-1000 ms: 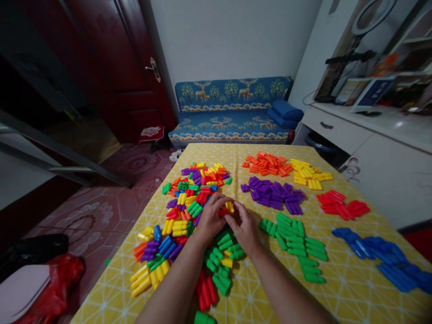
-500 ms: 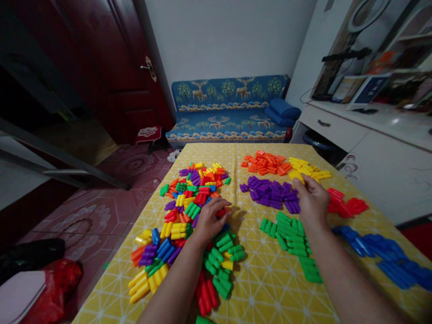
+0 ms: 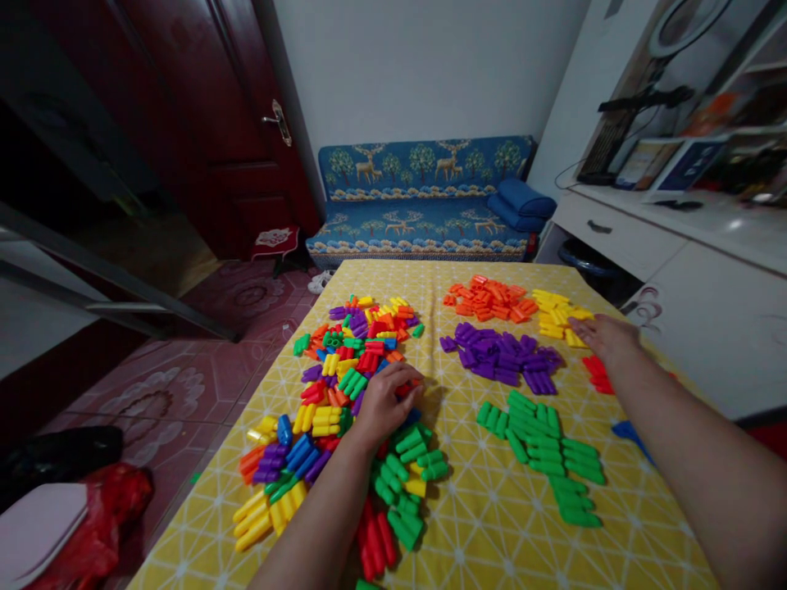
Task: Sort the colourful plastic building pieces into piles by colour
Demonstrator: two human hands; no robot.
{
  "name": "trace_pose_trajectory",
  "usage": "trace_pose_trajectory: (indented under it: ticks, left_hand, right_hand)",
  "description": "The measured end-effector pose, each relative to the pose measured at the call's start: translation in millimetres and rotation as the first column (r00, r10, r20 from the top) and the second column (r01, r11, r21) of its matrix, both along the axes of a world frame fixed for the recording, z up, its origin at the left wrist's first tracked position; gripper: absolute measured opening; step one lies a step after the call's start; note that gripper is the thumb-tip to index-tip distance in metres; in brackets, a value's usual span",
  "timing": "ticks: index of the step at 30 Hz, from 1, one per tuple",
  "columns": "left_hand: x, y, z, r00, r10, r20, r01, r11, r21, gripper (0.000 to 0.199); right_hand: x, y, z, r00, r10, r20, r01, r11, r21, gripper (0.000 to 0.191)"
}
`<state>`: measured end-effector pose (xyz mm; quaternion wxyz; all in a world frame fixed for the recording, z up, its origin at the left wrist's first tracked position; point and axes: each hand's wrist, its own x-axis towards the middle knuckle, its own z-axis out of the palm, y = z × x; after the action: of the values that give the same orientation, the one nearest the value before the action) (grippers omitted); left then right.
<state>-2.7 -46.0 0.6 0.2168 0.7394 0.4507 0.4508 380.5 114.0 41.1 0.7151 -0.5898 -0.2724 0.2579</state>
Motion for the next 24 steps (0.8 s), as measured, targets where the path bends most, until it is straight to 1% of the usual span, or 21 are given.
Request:
trace_pose_trajectory:
  ticks: [2, 4, 5, 6, 7, 8, 9, 10, 11, 12, 13, 14, 15, 18, 21, 24]
  left_hand:
    - [0, 0, 1.0, 1.000, 0.000, 0.001, 0.000, 1.000, -0.007, 0.014]
    - [1, 0, 1.8, 1.000, 0.001, 0.001, -0.001, 1.000, -0.011, 0.015]
    - [1, -1, 2.0, 1.000, 0.001, 0.001, -0.001, 1.000, -0.010, 0.015]
    - [1, -1, 2.0, 1.000, 0.002, -0.002, -0.002, 1.000, -0.008, 0.015]
    - [1, 0, 1.7, 1.000, 0.003, -0.006, -0.003, 1.000, -0.008, 0.015]
    - [1, 0, 1.3, 1.000, 0.005, -0.009, -0.005, 1.000, -0.007, 0.015]
    - [1, 0, 0.7, 1.000, 0.007, -0.010, -0.007, 1.000, -0.005, 0.015]
    - [0, 0, 0.2, 1.000, 0.008, -0.010, -0.008, 1.000, -0.003, 0.016]
    - [0, 0, -0.2, 1.000, 0.009, -0.009, -0.009, 1.000, -0.001, 0.017]
    - [0, 0, -0.3, 1.000, 0.006, -0.012, -0.006, 1.000, 0.001, 0.017]
    - [0, 0, -0.2, 1.000, 0.002, -0.017, -0.002, 1.000, 0.002, 0.017]
    - [0, 0, 0.2, 1.000, -0.001, -0.027, 0.001, 1.000, 0.001, 0.017]
    - [0, 0, 0.7, 0.999, -0.003, -0.037, 0.003, 1.000, -0.001, 0.017]
    - [1, 0, 2.1, 0.999, 0.003, -0.048, -0.003, 1.000, -0.003, 0.016]
    - [1, 1, 1.0, 0.999, 0.010, -0.046, -0.010, 1.000, -0.011, 0.016]
    - [1, 1, -0.7, 0.998, 0.015, -0.063, -0.016, 1.000, -0.018, 0.018]
  right_hand:
    - [-14, -5, 1.3, 0.995, -0.001, -0.099, -0.008, 0.995, -0.096, 0.023]
    - [-38, -18, 2.4, 0.986, 0.018, -0.166, -0.038, 0.993, -0.116, 0.014]
    - [-54, -28, 2.3, 0.980, 0.060, -0.192, -0.079, 0.992, -0.096, 0.014]
    - [-73, -40, 1.3, 0.965, 0.134, -0.225, -0.151, 0.987, -0.062, 0.014]
    - [-94, -55, -0.6, 0.939, 0.228, -0.258, -0.242, 0.970, -0.026, 0.012]
    - [-116, -71, -3.7, 0.877, 0.363, -0.316, -0.371, 0.928, 0.037, 0.011]
    - [-137, -88, -8.0, 0.794, 0.487, -0.365, -0.490, 0.867, 0.091, 0.018]
    - [-158, -105, -13.3, 0.703, 0.582, -0.409, -0.594, 0.797, 0.113, 0.032]
    - [-177, -120, -19.6, 0.618, 0.642, -0.453, -0.668, 0.733, 0.129, 0.044]
    - [-193, -133, -26.4, 0.552, 0.680, -0.483, -0.716, 0.684, 0.143, 0.053]
    - [-205, -143, -33.5, 0.511, 0.702, -0.496, -0.745, 0.649, 0.151, 0.060]
    - [-215, -150, -40.4, 0.493, 0.715, -0.496, -0.759, 0.632, 0.156, 0.064]
    - [-221, -154, -46.7, 0.494, 0.722, -0.485, -0.762, 0.628, 0.158, 0.067]
    - [-227, -156, -59.6, 0.524, 0.720, -0.454, -0.749, 0.644, 0.158, 0.071]
    - [-225, -154, -63.0, 0.521, 0.718, -0.461, -0.741, 0.649, 0.173, 0.073]
    - [-225, -155, -62.5, 0.493, 0.704, -0.512, -0.719, 0.661, 0.217, 0.069]
